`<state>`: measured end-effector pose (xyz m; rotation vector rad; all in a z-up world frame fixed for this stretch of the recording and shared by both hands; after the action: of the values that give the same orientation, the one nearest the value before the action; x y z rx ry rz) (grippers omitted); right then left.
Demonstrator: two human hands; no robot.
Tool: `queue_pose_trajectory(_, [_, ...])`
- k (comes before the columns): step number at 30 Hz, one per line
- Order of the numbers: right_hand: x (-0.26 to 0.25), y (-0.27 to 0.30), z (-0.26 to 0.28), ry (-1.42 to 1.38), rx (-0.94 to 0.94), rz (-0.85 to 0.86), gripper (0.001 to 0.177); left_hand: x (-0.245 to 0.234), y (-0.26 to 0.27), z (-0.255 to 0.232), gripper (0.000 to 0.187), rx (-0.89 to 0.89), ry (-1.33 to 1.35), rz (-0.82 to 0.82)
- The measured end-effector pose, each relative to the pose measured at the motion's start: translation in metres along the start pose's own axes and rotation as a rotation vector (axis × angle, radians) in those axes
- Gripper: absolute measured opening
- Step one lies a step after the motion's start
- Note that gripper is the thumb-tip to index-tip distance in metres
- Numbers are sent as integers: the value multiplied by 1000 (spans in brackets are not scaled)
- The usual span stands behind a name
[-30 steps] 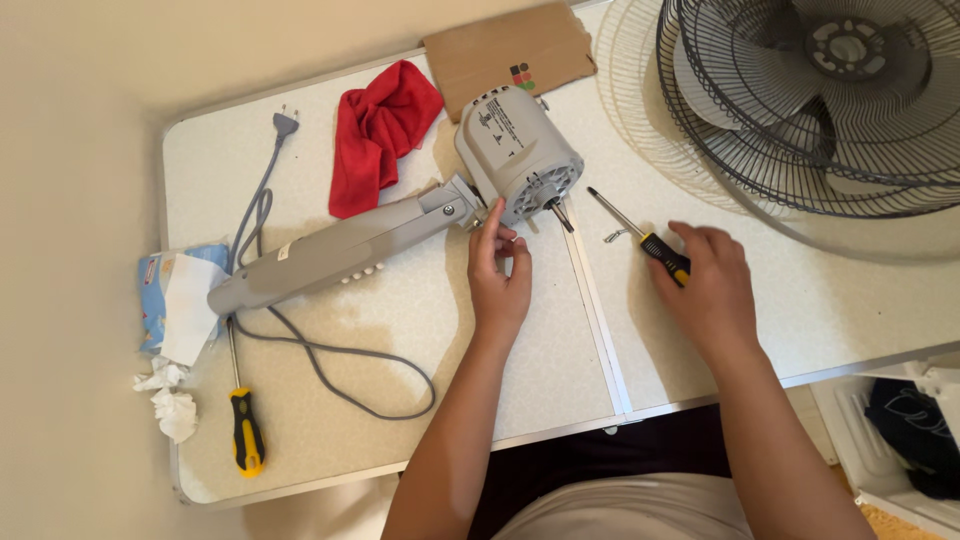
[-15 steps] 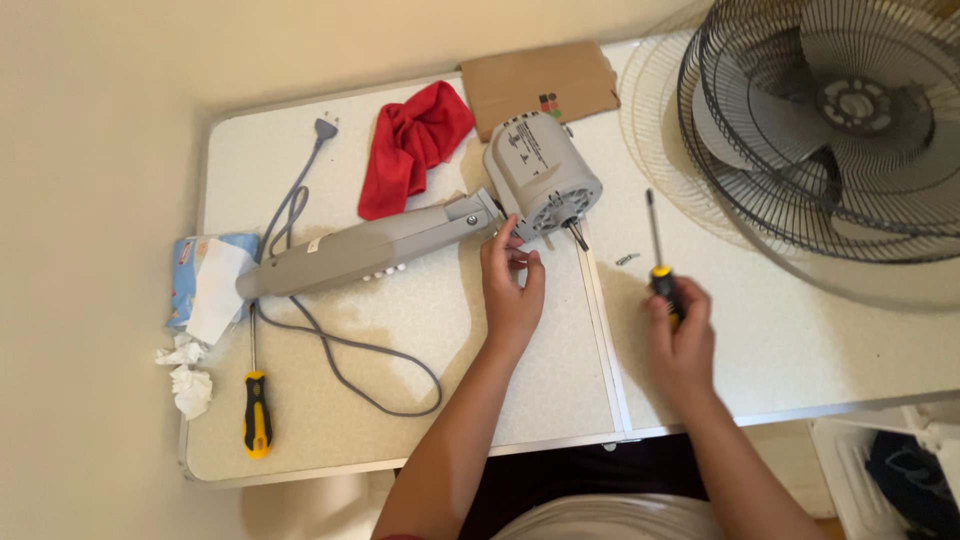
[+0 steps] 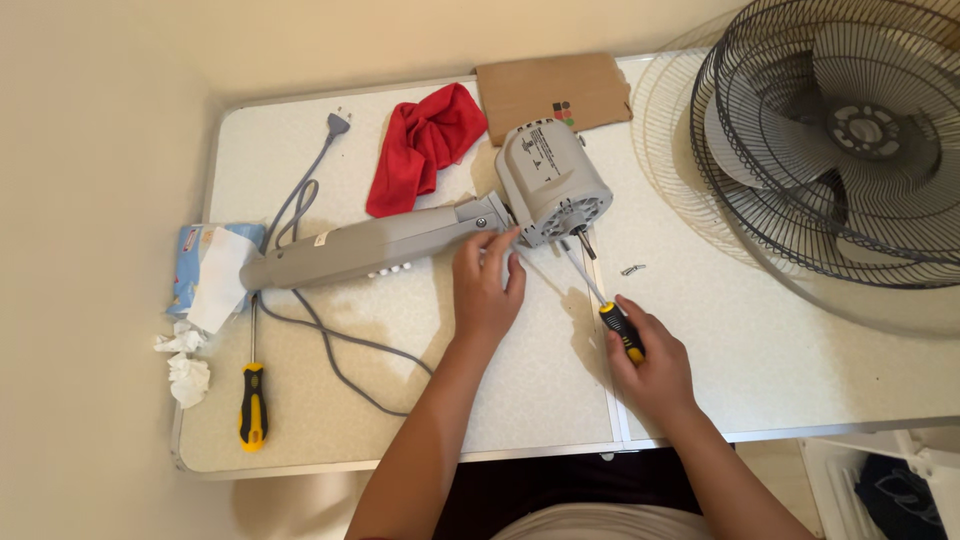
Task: The person uses a screwdriver to remove screws from the base of a standing fan. They loosen and remove several screws one by one, placing them on the table, and then separate the fan head from the stand.
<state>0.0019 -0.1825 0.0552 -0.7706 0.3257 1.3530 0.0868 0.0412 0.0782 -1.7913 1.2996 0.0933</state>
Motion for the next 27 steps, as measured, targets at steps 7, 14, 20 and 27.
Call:
queue_pose_trajectory(7, [5, -6, 11, 91, 9, 43, 42, 17, 9, -2, 38, 52, 74, 139])
queue_pose_trajectory(14, [12, -14, 4, 106, 205, 173, 43, 20, 8, 0, 55, 56, 80, 157])
queue_pose_trajectory(20, [12, -19, 4, 43, 218, 169, 43, 23, 10, 12, 69, -18, 115, 189])
queue_pose_trajectory(27, [11, -17, 1, 15, 223, 136, 42, 26, 12, 13, 67, -11, 78, 209])
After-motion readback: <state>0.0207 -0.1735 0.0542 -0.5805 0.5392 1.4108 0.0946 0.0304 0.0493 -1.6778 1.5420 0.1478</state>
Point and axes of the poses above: each hand's wrist, its own y-axis away from the middle knuckle, its own x-axis out of the palm, z = x × y, the point moved 10 cm from there along -y, towards the middle knuckle, and after that the axes turned 3 degrees about -x, right-handed, at the moved point
